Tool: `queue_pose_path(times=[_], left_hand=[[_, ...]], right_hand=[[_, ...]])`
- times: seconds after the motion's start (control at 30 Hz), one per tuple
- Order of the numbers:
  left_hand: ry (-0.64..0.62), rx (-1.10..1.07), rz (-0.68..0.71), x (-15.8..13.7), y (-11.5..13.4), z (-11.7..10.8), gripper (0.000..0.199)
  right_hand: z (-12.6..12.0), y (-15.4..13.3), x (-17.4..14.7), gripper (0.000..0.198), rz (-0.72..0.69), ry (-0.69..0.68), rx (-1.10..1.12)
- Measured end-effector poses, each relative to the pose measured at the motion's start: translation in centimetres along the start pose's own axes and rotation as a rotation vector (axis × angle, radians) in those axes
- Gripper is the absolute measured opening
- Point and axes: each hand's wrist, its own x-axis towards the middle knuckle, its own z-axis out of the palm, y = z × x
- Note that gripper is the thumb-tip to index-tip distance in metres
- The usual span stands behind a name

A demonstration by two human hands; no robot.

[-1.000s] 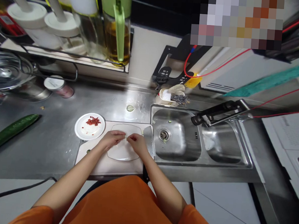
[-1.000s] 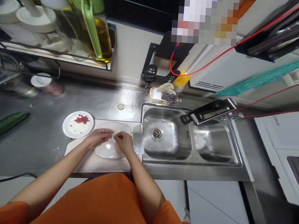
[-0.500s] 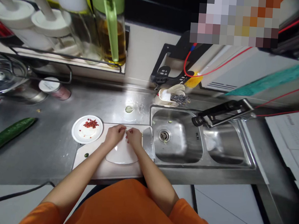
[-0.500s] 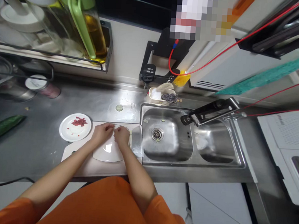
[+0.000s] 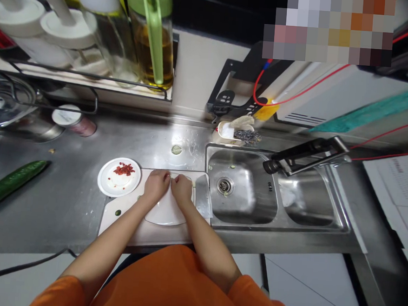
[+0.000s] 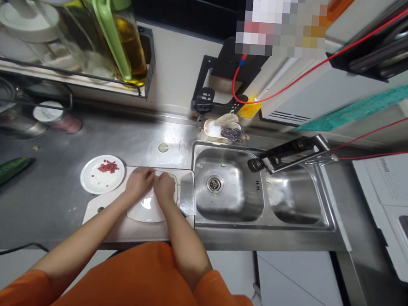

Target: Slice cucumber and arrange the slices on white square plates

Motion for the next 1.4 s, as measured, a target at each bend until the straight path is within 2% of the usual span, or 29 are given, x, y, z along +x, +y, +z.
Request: queue_pose_path(times=[0.17, 0.33, 0.4, 0.63, 1.13, 1.27, 1.4], left_hand=[[0.006, -0.046, 0.036, -0.1, -0.3, 0.0, 0.024], [-0.004, -0.059, 0.031, -0.1, -0.7, 0.2, 0.023], [-0.001, -0.062, 0.033, -0.1, -0.7, 0.2, 0.023], [-0.003, -0.063, 0.038, 0.1, -0.7, 0.3, 0.023], [-0.004, -0.053, 0.035, 0.1, -0.4, 0.1, 0.024], [0.031, -0.080, 0.045, -0.1, -0.4, -1.0, 0.024], [0.163, -0.118, -0.012, -1.2, -1.4, -3.3, 0.026]], right_hand=[[-0.6, 0.3, -0.8, 0.020, -0.039, -0.032, -0.075], [-0.8, 1.6, -2.6, 0.028, -0.270, -0.060, -0.193], [-0.6, 2.0, -3.1, 0.034, -0.310, -0.086, -0.249], [-0.1, 2.4, -3.0, 0.042, -0.312, -0.124, -0.347], [-0.8, 1.7, -3.1, 0.043, -0.300, -0.157, -0.347], [-1.4, 1.5, -3.4, 0.041, -0.286, -0.134, -0.321], [-2.0, 1.7, -4.0, 0.039, -0.265, -0.090, -0.287]])
